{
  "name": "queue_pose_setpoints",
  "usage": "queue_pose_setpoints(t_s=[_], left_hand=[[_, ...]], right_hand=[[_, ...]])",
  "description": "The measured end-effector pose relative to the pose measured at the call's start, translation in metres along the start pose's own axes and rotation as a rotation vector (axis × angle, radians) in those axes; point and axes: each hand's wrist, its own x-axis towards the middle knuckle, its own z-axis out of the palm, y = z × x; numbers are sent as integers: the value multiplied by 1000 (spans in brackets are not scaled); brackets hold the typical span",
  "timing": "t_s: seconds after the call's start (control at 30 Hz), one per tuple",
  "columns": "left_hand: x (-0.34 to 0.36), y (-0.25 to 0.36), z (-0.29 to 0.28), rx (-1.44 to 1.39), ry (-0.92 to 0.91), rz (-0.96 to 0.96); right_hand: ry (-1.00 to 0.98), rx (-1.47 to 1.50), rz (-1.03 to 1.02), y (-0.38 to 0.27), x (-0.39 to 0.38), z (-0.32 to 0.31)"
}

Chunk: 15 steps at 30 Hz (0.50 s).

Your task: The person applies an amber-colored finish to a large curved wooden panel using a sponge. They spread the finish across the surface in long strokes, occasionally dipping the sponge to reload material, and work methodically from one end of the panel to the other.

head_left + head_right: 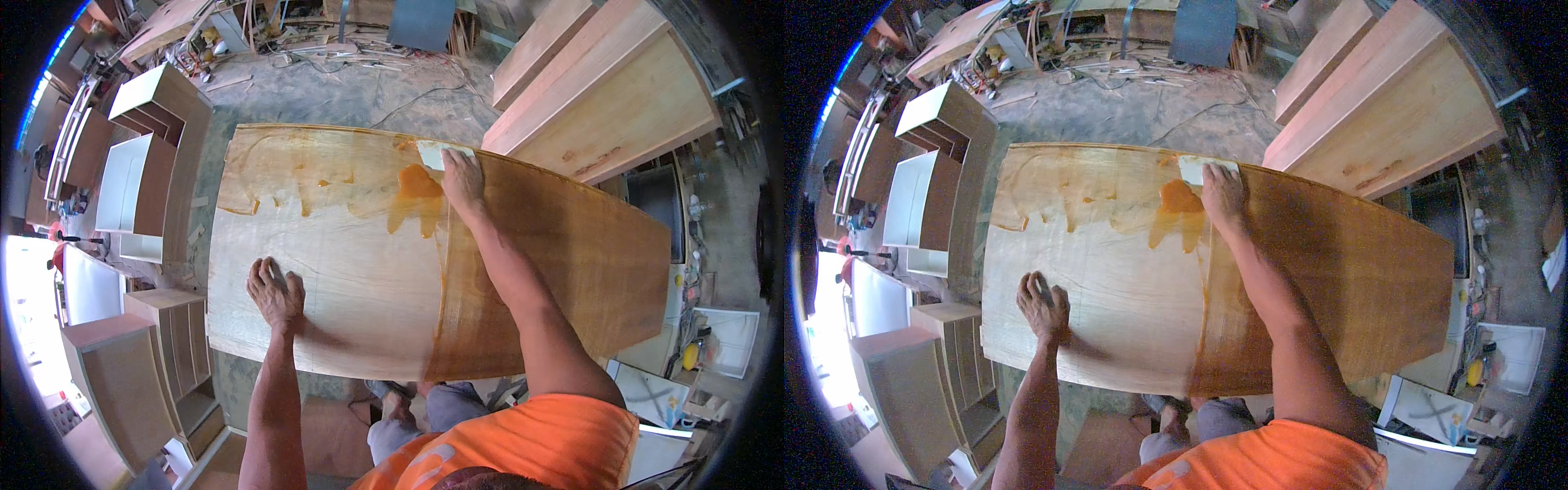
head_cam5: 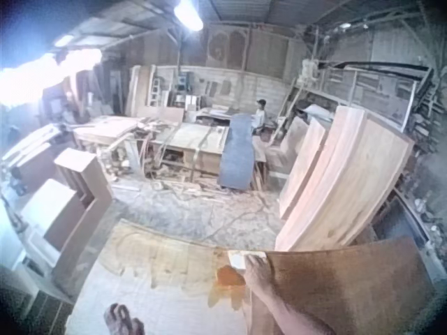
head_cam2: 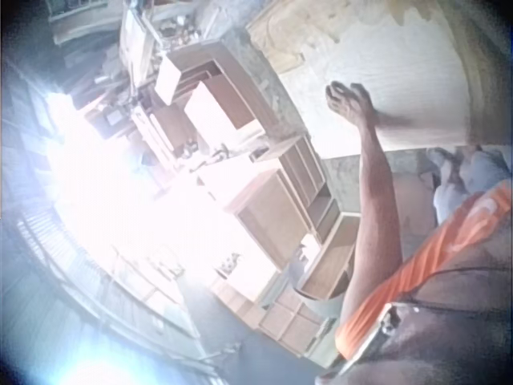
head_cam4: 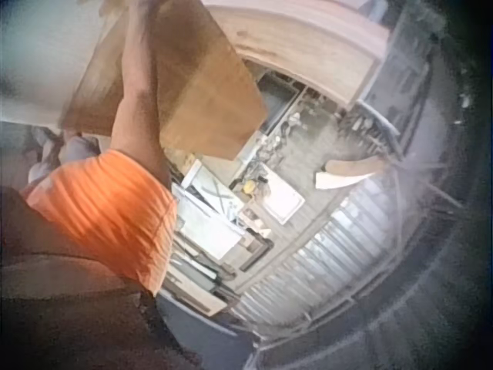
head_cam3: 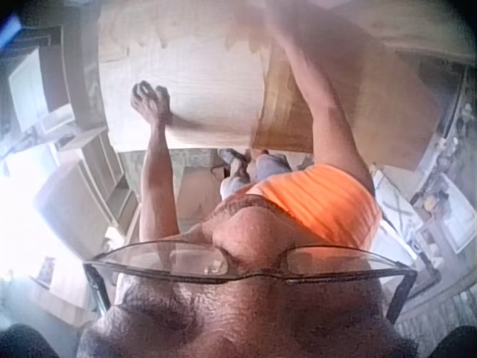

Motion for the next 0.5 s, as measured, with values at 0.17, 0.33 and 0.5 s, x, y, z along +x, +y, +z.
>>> queue_pose_setpoints(t_s=[0.17, 0.33, 0.5], left_hand=[[-2, 2, -5, -14, 4, 23], [-3, -15, 7, 82, -14, 79], [-7, -12, 9, 85, -21, 88]], right_hand=[[-161, -18, 59, 0, 2, 1], [-98, -34, 38, 9, 15, 6], [-250, -20, 121, 10, -3, -7]])
